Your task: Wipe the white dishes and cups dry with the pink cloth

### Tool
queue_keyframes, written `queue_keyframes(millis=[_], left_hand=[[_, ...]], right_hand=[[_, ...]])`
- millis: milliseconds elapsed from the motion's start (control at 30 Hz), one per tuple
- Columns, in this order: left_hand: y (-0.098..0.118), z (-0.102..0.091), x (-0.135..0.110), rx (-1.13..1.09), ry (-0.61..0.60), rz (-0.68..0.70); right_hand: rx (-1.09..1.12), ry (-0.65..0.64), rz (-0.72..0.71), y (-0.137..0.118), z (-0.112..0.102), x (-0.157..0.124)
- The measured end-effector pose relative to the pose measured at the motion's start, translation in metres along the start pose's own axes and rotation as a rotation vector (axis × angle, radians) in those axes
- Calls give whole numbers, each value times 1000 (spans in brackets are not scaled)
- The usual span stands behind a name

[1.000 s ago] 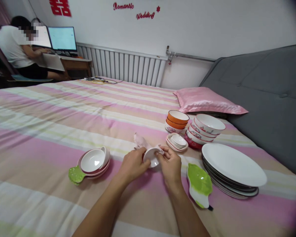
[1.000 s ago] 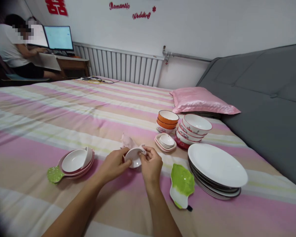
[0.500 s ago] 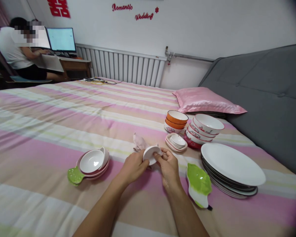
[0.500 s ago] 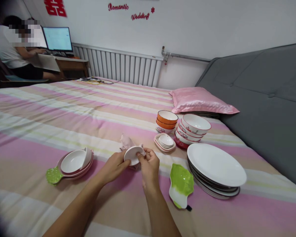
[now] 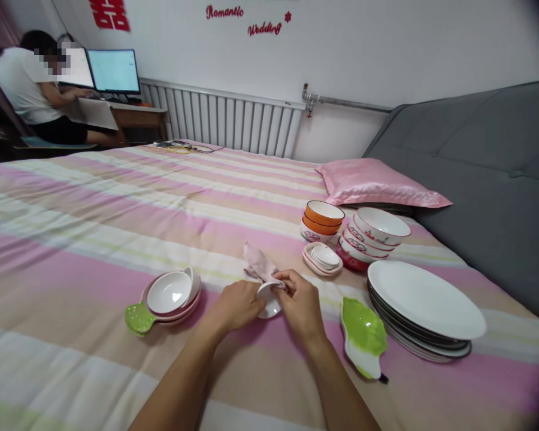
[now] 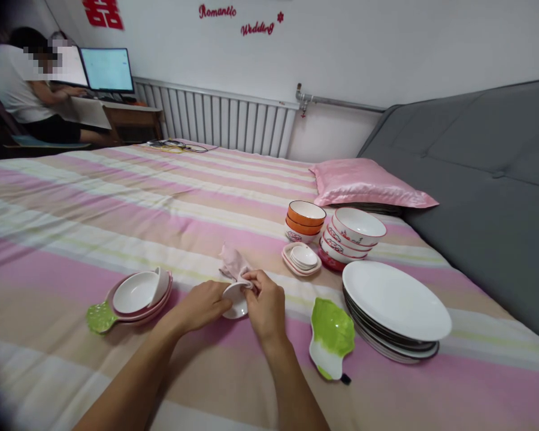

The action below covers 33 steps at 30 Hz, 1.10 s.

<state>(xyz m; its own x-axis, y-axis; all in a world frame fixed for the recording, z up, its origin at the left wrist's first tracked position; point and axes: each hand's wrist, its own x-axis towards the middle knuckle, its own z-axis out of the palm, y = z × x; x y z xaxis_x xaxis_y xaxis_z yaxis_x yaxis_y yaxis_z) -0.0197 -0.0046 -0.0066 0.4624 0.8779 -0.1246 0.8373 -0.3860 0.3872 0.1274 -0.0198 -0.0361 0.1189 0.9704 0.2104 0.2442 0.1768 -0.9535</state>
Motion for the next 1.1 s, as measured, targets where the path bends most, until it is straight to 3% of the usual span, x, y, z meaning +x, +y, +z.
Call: queue_keyframes(millis=[133, 233, 400, 533, 700, 1100], left_hand=[[0, 1, -1, 66, -44, 2], [0, 2, -1, 66, -41, -7], [2, -1, 0, -108, 83, -36], [9, -3, 0, -278, 107, 26], [19, 2, 0, -299, 154, 64], [8, -2, 0, -232, 133, 83]], right_hand=[[-140, -70, -109, -6, -1, -3], [-127, -52, -107, -7, 0, -3], [150, 136, 101, 3, -1, 2], [443, 272, 264, 10, -1, 7], [636, 276, 349, 10, 2, 8], [392, 172, 191, 9, 3, 4]])
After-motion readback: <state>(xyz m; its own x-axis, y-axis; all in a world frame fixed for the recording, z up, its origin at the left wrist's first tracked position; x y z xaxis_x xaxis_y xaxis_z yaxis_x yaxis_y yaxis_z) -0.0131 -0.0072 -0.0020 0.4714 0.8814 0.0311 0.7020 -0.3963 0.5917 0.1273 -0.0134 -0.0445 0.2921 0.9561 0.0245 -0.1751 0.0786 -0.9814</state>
